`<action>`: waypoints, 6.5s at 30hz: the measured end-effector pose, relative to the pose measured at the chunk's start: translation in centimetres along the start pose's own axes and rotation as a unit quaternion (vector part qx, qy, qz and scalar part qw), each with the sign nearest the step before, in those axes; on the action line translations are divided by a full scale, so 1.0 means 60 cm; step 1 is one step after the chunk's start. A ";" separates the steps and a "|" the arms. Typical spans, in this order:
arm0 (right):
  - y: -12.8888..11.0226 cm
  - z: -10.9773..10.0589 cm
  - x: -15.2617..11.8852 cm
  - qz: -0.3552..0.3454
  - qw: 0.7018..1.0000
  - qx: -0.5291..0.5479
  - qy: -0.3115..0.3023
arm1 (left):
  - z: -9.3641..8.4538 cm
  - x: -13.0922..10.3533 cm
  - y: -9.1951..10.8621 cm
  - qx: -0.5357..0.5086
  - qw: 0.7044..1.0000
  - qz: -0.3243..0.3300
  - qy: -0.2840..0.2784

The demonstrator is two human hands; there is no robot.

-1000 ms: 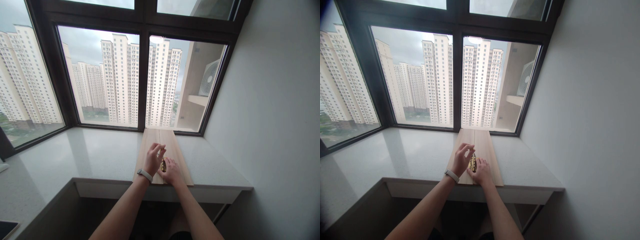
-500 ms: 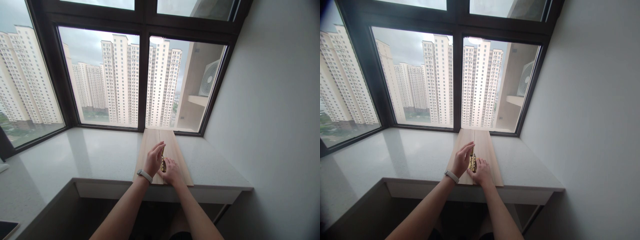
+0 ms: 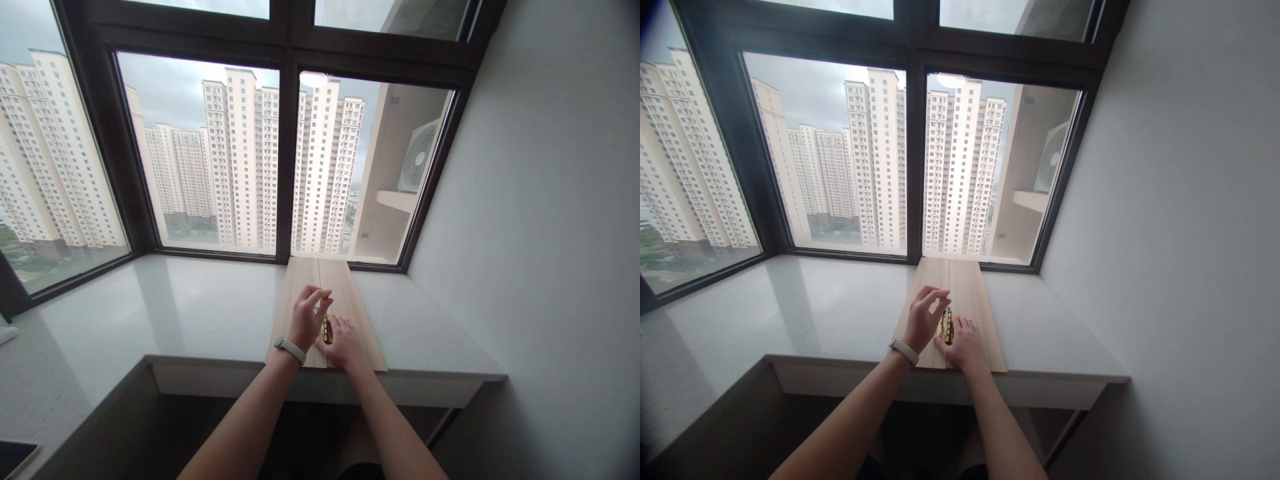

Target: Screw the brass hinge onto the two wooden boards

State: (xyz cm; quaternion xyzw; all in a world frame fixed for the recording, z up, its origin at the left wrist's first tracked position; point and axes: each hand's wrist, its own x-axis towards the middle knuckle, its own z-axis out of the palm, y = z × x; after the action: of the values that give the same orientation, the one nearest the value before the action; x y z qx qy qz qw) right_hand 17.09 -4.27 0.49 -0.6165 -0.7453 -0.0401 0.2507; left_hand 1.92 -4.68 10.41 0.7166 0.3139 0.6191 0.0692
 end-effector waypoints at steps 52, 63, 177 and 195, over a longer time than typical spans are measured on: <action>0.003 0.004 0.002 0.002 1.000 -0.005 -0.004 | 0.005 -0.004 -0.011 -0.019 1.000 -0.005 -0.017; 0.001 0.003 0.001 0.005 1.000 -0.004 -0.009 | 0.001 -0.001 0.000 0.006 1.000 -0.007 -0.011; 0.001 0.004 0.002 0.005 1.000 0.002 -0.002 | -0.001 -0.004 -0.004 0.006 0.999 0.004 -0.036; 0.003 0.004 0.002 -0.001 1.000 -0.008 -0.001 | -0.002 -0.005 -0.005 -0.022 0.999 -0.002 -0.033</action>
State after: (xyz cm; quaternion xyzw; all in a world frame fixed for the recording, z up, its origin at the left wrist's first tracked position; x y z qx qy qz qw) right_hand 17.18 -4.03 0.27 -0.6180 -0.7455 -0.0453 0.2453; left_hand 1.70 -4.67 10.03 0.7346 0.2991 0.6014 0.0960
